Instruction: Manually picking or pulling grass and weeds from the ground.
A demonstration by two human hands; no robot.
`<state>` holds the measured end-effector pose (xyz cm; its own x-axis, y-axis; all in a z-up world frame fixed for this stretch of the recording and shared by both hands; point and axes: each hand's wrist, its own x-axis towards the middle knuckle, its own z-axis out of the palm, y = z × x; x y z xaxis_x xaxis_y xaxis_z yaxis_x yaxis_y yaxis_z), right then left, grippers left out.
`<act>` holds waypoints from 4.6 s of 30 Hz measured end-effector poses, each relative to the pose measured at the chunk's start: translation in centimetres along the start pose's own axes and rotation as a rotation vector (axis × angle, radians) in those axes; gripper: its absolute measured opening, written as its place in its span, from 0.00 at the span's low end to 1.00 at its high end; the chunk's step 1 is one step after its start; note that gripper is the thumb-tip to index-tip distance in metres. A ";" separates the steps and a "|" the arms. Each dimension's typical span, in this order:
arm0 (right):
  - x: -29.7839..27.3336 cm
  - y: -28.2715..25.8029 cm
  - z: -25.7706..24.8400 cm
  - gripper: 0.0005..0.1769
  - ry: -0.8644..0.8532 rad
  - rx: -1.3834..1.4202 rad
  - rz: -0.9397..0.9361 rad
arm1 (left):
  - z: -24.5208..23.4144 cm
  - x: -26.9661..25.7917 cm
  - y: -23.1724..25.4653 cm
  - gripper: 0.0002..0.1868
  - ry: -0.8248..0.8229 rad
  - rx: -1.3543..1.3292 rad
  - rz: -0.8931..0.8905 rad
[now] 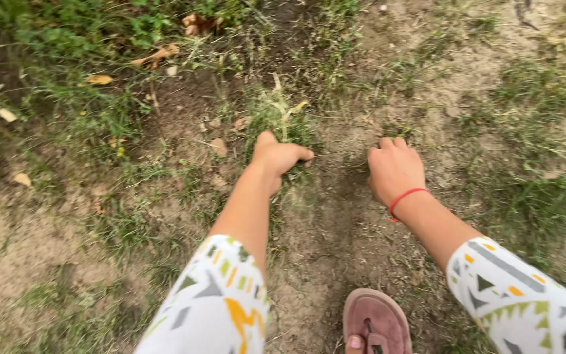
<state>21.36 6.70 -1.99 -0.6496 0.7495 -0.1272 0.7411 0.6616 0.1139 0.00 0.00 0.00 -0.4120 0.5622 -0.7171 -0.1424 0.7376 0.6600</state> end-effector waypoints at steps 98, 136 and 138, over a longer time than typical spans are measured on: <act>-1.5 -15.3 0.0 0.11 -0.065 0.324 -0.598 | -9.5 -2.7 -1.6 0.39 0.090 -0.108 -0.010; -1.1 -10.8 -5.0 0.32 0.221 1.508 0.262 | -6.1 -3.5 1.4 0.43 0.132 -0.038 0.012; -1.3 -11.6 -2.5 0.15 0.263 1.178 0.081 | -7.1 -3.4 0.7 0.41 0.053 -0.239 -0.025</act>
<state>13.18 -1.85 -0.68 -0.5072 0.8598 0.0590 0.3918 0.2910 -0.8728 -5.06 -4.02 4.50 -0.4517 0.5194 -0.7254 -0.3599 0.6378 0.6809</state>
